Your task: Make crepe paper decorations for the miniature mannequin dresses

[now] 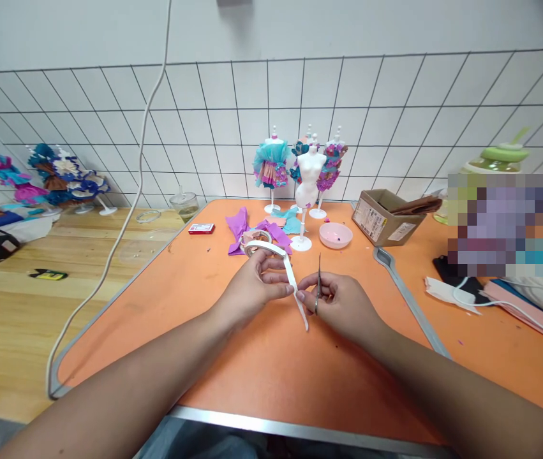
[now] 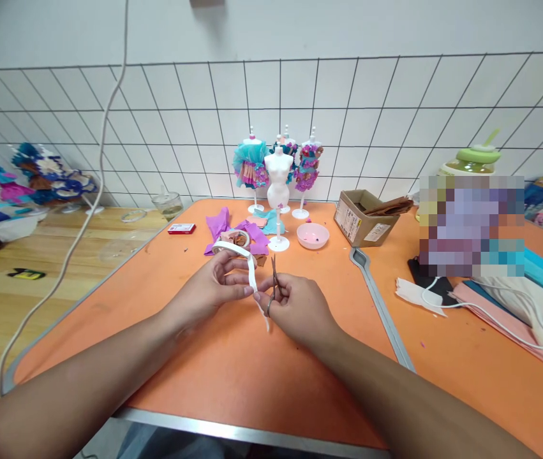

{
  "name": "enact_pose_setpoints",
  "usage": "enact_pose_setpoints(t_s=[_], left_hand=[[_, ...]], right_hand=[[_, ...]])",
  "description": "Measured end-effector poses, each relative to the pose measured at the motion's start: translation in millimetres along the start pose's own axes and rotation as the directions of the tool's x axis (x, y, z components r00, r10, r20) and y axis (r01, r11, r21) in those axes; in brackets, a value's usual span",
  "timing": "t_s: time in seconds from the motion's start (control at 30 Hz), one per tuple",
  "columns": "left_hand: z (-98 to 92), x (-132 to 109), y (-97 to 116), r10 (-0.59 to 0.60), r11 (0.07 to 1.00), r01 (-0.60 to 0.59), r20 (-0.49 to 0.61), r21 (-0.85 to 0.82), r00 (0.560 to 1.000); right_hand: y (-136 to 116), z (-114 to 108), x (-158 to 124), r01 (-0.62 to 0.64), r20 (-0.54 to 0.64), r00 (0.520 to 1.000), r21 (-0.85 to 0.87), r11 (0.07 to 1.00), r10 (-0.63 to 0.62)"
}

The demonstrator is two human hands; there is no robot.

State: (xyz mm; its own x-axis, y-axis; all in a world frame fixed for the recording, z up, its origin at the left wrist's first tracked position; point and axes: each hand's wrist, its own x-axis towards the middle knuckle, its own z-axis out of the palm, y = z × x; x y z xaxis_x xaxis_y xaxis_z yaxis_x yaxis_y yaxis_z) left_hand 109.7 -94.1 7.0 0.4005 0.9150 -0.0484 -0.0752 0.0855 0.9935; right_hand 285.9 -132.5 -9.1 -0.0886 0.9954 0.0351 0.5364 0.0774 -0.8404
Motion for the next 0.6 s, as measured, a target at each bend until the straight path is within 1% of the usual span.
enact_pose_setpoints(t_s=[0.1,0.27,0.4,0.47,0.53,0.6], left_hand=[[1.5,-2,1,-0.014,1.000,0.014,0.003,-0.011,1.000],[4.9,-5,1,-0.025,0.995,0.030,0.053,-0.091,0.998],[4.0,-4,1,-0.038,0.998,0.039,0.022,-0.057,0.999],[2.7,-3,2,-0.051,0.998,0.052,0.023,-0.041,0.998],[1.4,-4,4,-0.073,0.996,0.075,0.041,-0.042,0.996],[0.6,-6,7,-0.098,0.993,0.104,0.084,-0.064,0.992]], right_hand=[[1,1,0,0.014,0.024,1.000,0.019,1.000,-0.014],[6,2,1,0.052,0.050,0.997,0.014,0.999,-0.053],[8,0,3,0.063,0.015,0.998,-0.050,0.997,-0.063],[8,-3,4,0.080,-0.015,0.996,-0.104,0.991,-0.082],[9,-7,5,0.109,-0.052,0.991,-0.188,0.976,-0.121],[9,-9,5,0.137,-0.085,0.982,-0.274,0.952,-0.166]])
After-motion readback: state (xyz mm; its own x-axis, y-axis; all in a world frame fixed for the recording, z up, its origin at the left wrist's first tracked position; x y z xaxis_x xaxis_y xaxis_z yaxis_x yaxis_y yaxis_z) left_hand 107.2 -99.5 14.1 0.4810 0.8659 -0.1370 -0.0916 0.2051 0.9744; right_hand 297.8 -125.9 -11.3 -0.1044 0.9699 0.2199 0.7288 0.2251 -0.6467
